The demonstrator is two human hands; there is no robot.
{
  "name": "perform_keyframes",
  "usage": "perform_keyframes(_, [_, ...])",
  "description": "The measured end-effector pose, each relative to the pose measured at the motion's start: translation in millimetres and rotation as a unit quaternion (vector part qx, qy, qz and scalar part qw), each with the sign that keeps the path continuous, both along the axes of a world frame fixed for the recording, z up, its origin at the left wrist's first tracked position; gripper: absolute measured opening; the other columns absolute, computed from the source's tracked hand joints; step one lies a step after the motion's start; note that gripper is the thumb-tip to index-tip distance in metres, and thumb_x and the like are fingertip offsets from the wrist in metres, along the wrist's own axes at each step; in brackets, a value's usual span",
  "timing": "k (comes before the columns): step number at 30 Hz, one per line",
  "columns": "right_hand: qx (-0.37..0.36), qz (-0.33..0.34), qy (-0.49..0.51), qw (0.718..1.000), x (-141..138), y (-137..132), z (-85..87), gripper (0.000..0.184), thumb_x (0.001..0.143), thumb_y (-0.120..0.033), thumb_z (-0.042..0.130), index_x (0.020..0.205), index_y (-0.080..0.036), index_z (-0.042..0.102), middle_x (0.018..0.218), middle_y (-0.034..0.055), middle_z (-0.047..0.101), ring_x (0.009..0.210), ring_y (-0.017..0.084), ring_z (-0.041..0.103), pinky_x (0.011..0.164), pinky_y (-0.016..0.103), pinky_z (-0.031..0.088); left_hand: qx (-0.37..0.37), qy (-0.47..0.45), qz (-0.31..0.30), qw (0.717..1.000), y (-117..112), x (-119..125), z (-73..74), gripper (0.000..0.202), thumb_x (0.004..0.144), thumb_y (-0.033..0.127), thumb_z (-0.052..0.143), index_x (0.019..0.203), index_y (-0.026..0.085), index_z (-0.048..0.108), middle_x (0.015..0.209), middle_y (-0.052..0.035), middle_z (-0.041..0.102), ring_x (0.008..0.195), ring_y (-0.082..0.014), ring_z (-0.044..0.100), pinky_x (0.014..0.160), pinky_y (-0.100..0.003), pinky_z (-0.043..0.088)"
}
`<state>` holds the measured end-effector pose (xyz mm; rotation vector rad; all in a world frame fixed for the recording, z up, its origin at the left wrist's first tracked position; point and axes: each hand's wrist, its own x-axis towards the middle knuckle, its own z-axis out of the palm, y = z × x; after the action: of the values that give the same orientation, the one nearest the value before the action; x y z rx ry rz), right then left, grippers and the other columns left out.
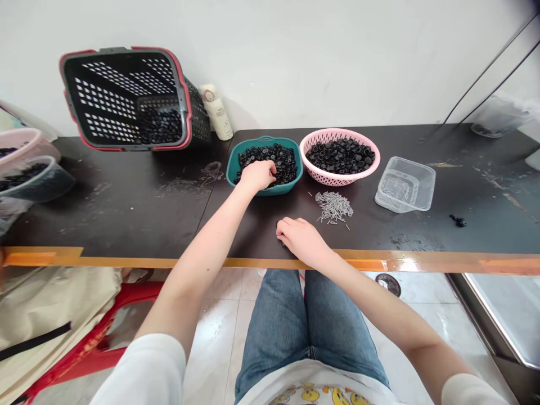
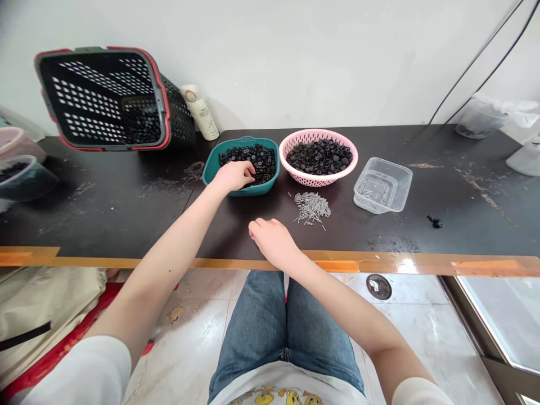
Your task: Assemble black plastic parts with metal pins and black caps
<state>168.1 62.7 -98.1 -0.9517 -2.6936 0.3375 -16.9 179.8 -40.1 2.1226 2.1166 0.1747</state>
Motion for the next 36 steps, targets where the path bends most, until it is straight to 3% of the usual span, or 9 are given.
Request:
perform_keyframes(8, [0.055,0.109,-0.09,0.988,-21,5,23.6,0.023,0.098,-0.003,0.051,0.088,-0.015,0.069,0.088,0.0085,0.071,0.079,0.022,0.063,0.079,0.035,0.04,-0.008,0.024,0.011,1.0,9,1,-1.3,0.02,0.087,0.03,0.066,0.102,0.023,0.077,0.109,-0.0088,0.078,0.105,-0.029,0.069,0.092,-0.037,0.054])
perform_keyframes(13, [0.07,0.128,-0.103,0.984,-36,-2,27.5,0.024,0.096,0.0,0.051,0.09,-0.013,0.07,0.091,0.0104,0.072,0.082,0.023,0.064,0.08,0.036,0.042,-0.02,0.032,0.016,0.999,13,1,-0.9,0.021,0.085,0.03,0.066,0.1,0.022,0.078,0.107,-0.0102,0.078,0.106,-0.0303,0.07,0.092,-0.038,0.054])
perform_keyframes(16, [0.072,0.128,-0.08,0.986,-30,-5,28.2,0.019,0.098,-0.006,0.053,0.092,-0.015,0.069,0.092,0.0087,0.072,0.087,0.023,0.064,0.081,0.036,0.043,-0.013,0.029,0.012,0.999,13,1,-2.0,0.021,0.084,0.027,0.066,0.101,0.023,0.078,0.11,-0.01,0.077,0.107,-0.0306,0.069,0.092,-0.039,0.054])
perform_keyframes(18, [0.045,0.093,-0.018,0.995,-16,-4,26.7,0.014,0.099,-0.012,0.056,0.093,-0.017,0.068,0.094,0.0068,0.072,0.091,0.023,0.064,0.082,0.035,0.044,-0.005,0.026,0.011,1.0,13,-1,-3.4,0.02,0.084,0.025,0.067,0.1,0.024,0.078,0.11,-0.0093,0.077,0.107,-0.0305,0.069,0.092,-0.038,0.053])
perform_keyframes(20, [-0.011,0.012,0.089,0.996,6,-2,22.0,0.01,0.097,-0.014,0.061,0.093,-0.02,0.068,0.096,0.005,0.072,0.092,0.021,0.065,0.082,0.033,0.047,0.002,0.021,0.009,1.0,13,-2,-4.7,0.019,0.083,0.025,0.068,0.099,0.024,0.078,0.109,-0.009,0.077,0.108,-0.0302,0.068,0.093,-0.038,0.052])
perform_keyframes(23, [-0.098,-0.132,0.22,0.962,40,-1,9.9,0.008,0.093,-0.014,0.064,0.091,-0.021,0.068,0.092,0.0025,0.071,0.083,0.019,0.067,0.077,0.031,0.051,0.014,0.009,-0.006,1.0,15,0,-5.3,0.029,0.085,0.024,0.065,0.113,0.025,0.073,0.116,-0.0079,0.075,0.11,-0.0277,0.067,0.094,-0.035,0.052])
perform_keyframes(25, [-0.141,-0.182,0.246,0.942,55,-2,1.5,0.007,0.091,-0.016,0.066,0.089,-0.022,0.069,0.089,0.0016,0.07,0.078,0.018,0.067,0.074,0.031,0.052,0.021,0.004,-0.019,1.0,16,5,-4.4,0.034,0.088,0.024,0.061,0.121,0.025,0.069,0.121,-0.0074,0.073,0.113,-0.0263,0.066,0.096,-0.035,0.051])
perform_keyframes(31, [-0.187,-0.159,0.24,0.939,49,-9,-14.0,0.008,0.087,-0.014,0.069,0.085,-0.021,0.071,0.087,0.0018,0.072,0.078,0.017,0.068,0.074,0.03,0.054,-0.013,0.035,-0.006,0.999,23,24,1.2,0.018,0.08,0.021,0.068,0.095,0.02,0.078,0.108,-0.0128,0.076,0.105,-0.0323,0.069,0.094,-0.04,0.052])
perform_keyframes(36, [-0.197,-0.141,0.243,0.939,27,-11,-22.4,0.012,0.086,-0.01,0.069,0.085,-0.021,0.072,0.089,0.003,0.074,0.076,0.017,0.069,0.075,0.031,0.055,-0.025,0.057,0.027,0.998,27,29,2.5,0.024,0.077,0.026,0.072,0.1,0.022,0.078,0.1,-0.012,0.077,0.109,-0.0336,0.067,0.106,-0.048,0.046])
